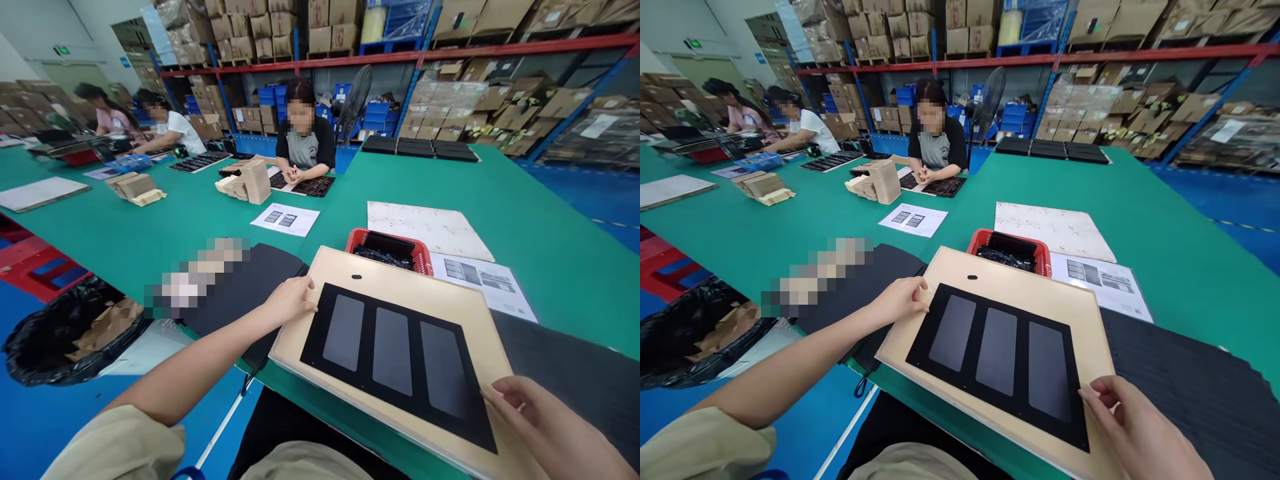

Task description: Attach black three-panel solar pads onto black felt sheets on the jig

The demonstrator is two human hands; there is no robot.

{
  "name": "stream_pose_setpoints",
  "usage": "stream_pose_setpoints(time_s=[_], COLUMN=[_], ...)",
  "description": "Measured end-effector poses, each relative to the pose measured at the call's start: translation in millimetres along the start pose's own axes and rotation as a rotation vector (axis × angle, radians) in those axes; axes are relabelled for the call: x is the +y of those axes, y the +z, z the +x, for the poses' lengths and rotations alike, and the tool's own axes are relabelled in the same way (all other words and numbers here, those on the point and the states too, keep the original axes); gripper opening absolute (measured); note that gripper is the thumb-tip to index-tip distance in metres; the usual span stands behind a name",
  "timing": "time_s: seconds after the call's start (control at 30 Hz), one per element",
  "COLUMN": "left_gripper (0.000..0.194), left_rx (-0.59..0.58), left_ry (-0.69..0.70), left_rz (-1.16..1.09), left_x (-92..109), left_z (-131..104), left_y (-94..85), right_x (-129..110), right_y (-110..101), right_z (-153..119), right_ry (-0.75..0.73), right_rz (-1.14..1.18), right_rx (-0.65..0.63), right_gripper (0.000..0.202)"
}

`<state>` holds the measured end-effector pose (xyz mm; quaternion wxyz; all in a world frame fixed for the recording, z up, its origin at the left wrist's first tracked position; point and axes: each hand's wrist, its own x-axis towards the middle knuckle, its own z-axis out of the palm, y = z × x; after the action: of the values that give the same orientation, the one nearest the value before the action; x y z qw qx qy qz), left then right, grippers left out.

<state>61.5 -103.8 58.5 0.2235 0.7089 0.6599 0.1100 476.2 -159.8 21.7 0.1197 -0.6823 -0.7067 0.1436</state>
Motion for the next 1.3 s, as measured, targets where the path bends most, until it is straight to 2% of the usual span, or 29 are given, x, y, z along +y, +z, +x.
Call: stream_pose_setpoints(time_s=[0.13,0.23,0.37,0.53,0.67,0.8,0.93,1.03,1.2,1.3], left_gripper=[0.024,0.012,0.014,0.016,0.016,0.014,0.014,0.018,0.025,0.024], left_rx=[0.054,0.031,0.013,0.007,0.007,0.013,0.049,0.098,0.167,0.167], left_ry=[0.088,0.143,0.171,0.191,0.199,0.206,0.225,0.245,0.326,0.345], left_rz=[0.005,0.002,0.015,0.060,0.097,0.126,0.148,0.169,0.256,0.340], left_x=[-10,-11,-11,-11,-10,-10,-10,-9,-8,-6], left_z=[9,12,13,12,12,13,9,0,-17,-16], left_y=[-2.5,-1.4,1.0,3.2,3.6,3.2,3.8,7.9,20.3,23.0], right_x=[-22,-57,-111,-173,-206,-225,-233,-229,-224,-230], right_y=[-12,-19,-16,13,49,71,72,68,67,65], right_z=[9,19,33,55,73,76,71,75,89,96], right_ry=[0.029,-0.092,-0.318,-0.592,-0.754,-0.801,-0.845,-0.883,-0.930,-0.915], right_rz=[0.085,0.142,0.171,0.092,-0.011,-0.324,-0.525,-0.481,-0.330,-0.291], right_rx=[-0.006,0.016,-0.030,-0.106,-0.068,0.003,0.049,0.022,-0.117,-0.081], right_gripper=[0.054,0.050,0.035,0.021,0.030,0.043,0.040,0.042,0.045,0.042])
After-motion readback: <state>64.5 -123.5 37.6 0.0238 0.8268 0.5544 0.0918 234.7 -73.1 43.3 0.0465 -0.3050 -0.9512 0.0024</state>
